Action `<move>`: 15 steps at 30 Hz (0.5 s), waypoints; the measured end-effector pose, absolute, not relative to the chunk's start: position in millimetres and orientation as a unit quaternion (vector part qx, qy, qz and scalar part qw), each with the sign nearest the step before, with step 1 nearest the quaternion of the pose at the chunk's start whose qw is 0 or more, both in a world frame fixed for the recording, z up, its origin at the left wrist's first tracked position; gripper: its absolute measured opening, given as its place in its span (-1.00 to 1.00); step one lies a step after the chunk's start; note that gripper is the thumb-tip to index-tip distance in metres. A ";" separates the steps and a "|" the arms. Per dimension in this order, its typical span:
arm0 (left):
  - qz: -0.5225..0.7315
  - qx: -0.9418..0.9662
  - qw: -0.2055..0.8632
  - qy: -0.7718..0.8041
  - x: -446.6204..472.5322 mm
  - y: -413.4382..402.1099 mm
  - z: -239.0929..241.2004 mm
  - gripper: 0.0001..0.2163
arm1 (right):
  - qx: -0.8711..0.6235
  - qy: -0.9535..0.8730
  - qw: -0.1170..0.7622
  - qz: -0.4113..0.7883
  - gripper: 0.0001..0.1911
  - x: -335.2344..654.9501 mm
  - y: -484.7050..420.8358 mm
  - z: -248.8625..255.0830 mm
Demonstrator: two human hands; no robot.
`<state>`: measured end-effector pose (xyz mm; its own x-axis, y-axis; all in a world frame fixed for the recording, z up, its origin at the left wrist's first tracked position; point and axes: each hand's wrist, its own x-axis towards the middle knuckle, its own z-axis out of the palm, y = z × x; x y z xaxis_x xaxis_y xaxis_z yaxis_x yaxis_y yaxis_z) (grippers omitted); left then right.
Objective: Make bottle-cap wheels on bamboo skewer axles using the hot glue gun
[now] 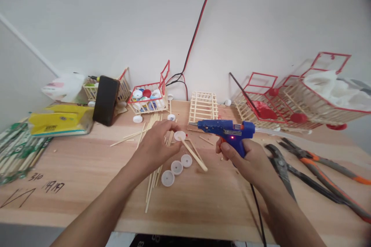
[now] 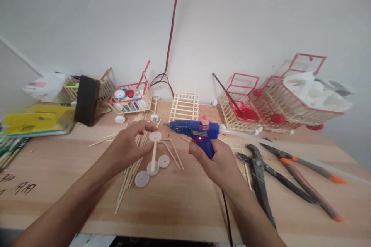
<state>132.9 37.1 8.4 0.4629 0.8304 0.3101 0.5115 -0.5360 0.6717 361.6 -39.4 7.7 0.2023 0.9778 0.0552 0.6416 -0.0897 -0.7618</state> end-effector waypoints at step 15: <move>0.299 0.815 0.247 0.431 133.4 36.9 11.0 -0.84 | -0.721 -0.562 0.362 0.184 -0.51 388.7 -66.6 39.5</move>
